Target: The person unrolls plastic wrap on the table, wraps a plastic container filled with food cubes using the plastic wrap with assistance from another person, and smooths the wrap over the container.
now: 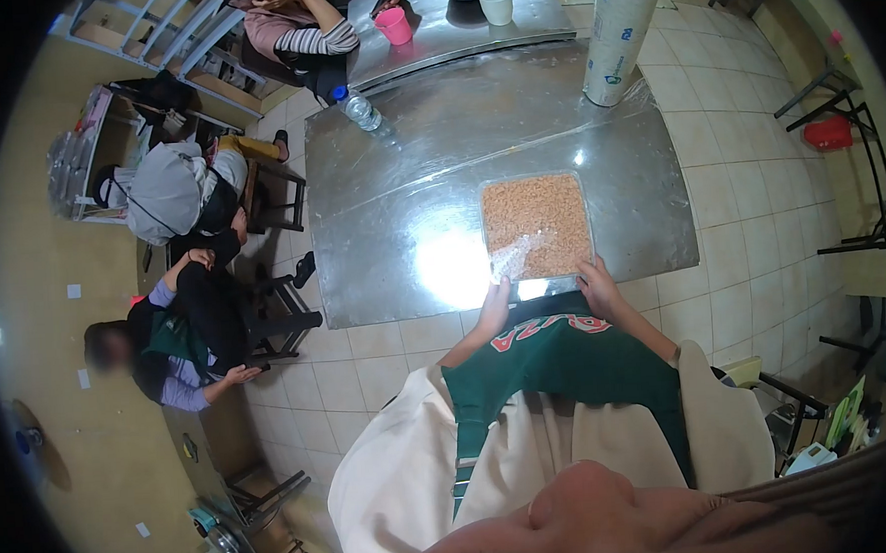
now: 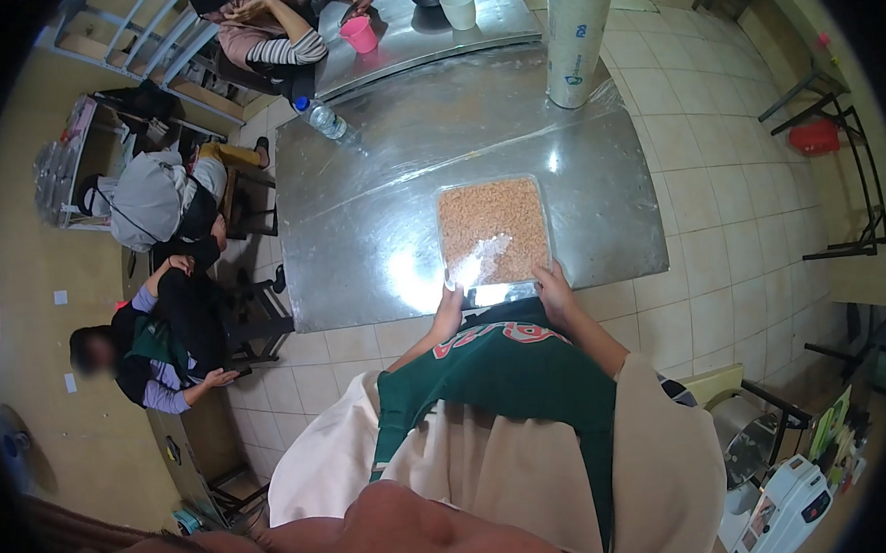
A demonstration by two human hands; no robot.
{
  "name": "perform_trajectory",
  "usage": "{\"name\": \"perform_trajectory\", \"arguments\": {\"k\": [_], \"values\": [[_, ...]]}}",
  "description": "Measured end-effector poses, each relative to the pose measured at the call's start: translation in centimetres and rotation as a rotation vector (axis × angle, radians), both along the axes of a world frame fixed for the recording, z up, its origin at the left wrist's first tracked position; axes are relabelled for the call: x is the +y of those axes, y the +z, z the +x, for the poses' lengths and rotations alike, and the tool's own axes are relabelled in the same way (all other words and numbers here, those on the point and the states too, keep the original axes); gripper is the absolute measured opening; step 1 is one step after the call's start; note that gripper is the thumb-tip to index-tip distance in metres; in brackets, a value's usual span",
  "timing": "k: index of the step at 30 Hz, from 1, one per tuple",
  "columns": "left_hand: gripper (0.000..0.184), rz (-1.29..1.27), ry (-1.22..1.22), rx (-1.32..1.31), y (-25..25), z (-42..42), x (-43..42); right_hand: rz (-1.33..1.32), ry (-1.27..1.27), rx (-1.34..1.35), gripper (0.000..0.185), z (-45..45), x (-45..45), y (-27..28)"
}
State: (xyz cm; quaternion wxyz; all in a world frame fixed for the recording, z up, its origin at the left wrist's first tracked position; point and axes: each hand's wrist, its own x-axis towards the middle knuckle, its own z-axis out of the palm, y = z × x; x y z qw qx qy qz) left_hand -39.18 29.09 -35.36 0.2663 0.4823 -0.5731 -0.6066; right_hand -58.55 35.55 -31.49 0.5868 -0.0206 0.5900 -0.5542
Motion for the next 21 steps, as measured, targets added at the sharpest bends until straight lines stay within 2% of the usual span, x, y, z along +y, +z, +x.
{"name": "perform_trajectory", "arguments": {"k": [1,3,6,7,9,13,15,16,17,18,19,20,21], "values": [[0.045,-0.003,0.005,-0.002,1.4,0.0,-0.1,-0.003,0.005,-0.002,0.058,0.1,0.0,0.0],[0.047,0.178,0.007,0.031,4.0,-0.3,-0.2,0.018,-0.019,0.008,0.052,-0.3,0.0,0.0],[0.049,0.054,0.005,-0.075,0.6,0.5,-0.5,0.101,-0.049,0.068,0.041,-1.3,0.0,-1.2],[0.049,0.053,0.003,-0.074,0.2,0.6,-0.3,0.100,-0.051,0.069,0.041,-1.4,0.1,-1.3],[0.045,0.160,-0.035,-0.252,-0.4,0.8,-0.2,0.119,-0.049,0.132,0.032,-1.5,0.3,-1.1],[0.042,0.151,-0.024,-0.293,-2.0,1.0,0.2,0.054,-0.130,0.143,0.029,-0.7,1.1,-1.6],[0.041,0.236,0.310,0.048,-1.7,0.7,0.5,0.073,-0.128,0.027,0.031,-0.6,1.2,-0.8],[0.043,0.300,0.301,0.044,-1.0,1.0,0.0,0.074,-0.128,0.027,0.031,-0.7,1.3,-0.2],[0.043,0.298,0.302,0.045,-0.4,0.8,-0.4,0.123,0.002,0.032,0.033,-0.9,1.3,0.6],[0.045,0.215,0.362,0.059,0.7,0.4,-0.9,0.172,0.131,0.036,0.034,-1.1,1.4,1.3],[0.047,0.131,0.423,0.075,2.0,0.0,-1.6,0.171,0.133,0.038,0.034,-1.3,1.2,1.8],[0.050,0.169,0.371,0.014,3.2,-0.2,-2.7,0.187,0.167,0.159,0.037,-1.6,0.8,2.2],[0.050,0.165,0.372,0.017,2.2,-0.1,-4.1,0.202,0.200,0.279,0.041,-1.8,0.3,2.4]]}}
